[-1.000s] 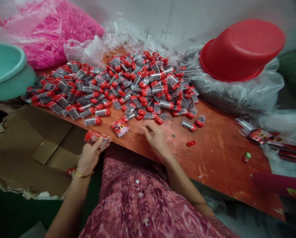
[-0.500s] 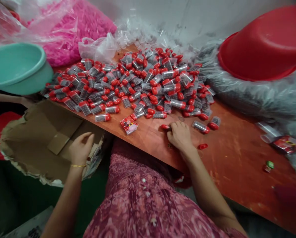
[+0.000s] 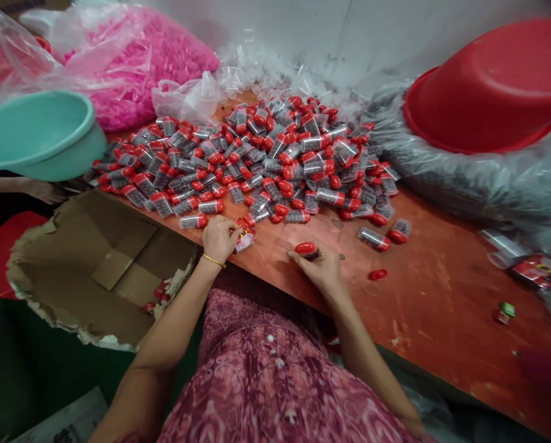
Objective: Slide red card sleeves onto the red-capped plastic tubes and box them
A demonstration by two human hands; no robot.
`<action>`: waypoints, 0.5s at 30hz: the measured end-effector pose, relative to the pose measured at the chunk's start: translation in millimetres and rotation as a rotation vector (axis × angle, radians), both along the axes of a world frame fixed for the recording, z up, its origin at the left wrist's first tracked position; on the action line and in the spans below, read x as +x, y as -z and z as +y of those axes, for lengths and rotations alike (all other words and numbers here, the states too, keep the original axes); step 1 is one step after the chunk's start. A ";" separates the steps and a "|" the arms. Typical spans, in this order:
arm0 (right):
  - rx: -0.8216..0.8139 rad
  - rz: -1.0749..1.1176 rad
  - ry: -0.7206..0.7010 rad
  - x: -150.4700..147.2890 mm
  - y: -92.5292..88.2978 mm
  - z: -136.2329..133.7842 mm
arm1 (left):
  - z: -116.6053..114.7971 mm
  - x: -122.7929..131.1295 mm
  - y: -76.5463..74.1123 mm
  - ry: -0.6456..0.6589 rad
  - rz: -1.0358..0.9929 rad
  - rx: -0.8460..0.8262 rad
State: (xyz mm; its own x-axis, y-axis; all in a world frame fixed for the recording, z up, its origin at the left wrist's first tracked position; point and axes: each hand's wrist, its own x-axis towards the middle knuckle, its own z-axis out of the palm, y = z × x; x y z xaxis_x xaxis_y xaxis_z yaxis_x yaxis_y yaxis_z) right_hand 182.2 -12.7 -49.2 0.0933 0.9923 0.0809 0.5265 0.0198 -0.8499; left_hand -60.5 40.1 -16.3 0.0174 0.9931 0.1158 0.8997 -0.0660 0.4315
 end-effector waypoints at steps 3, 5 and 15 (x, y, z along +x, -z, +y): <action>-0.001 0.055 0.009 -13.4 2.0 0.6 | -0.5 0.1 3.5 0.042 -0.009 0.051; -0.009 0.080 -0.003 -19.9 2.3 -0.1 | 1.6 -0.1 7.4 0.045 -0.009 0.076; -0.054 0.396 0.028 -46.2 -20.8 2.9 | 3.1 8.3 -4.2 -0.133 -0.032 0.283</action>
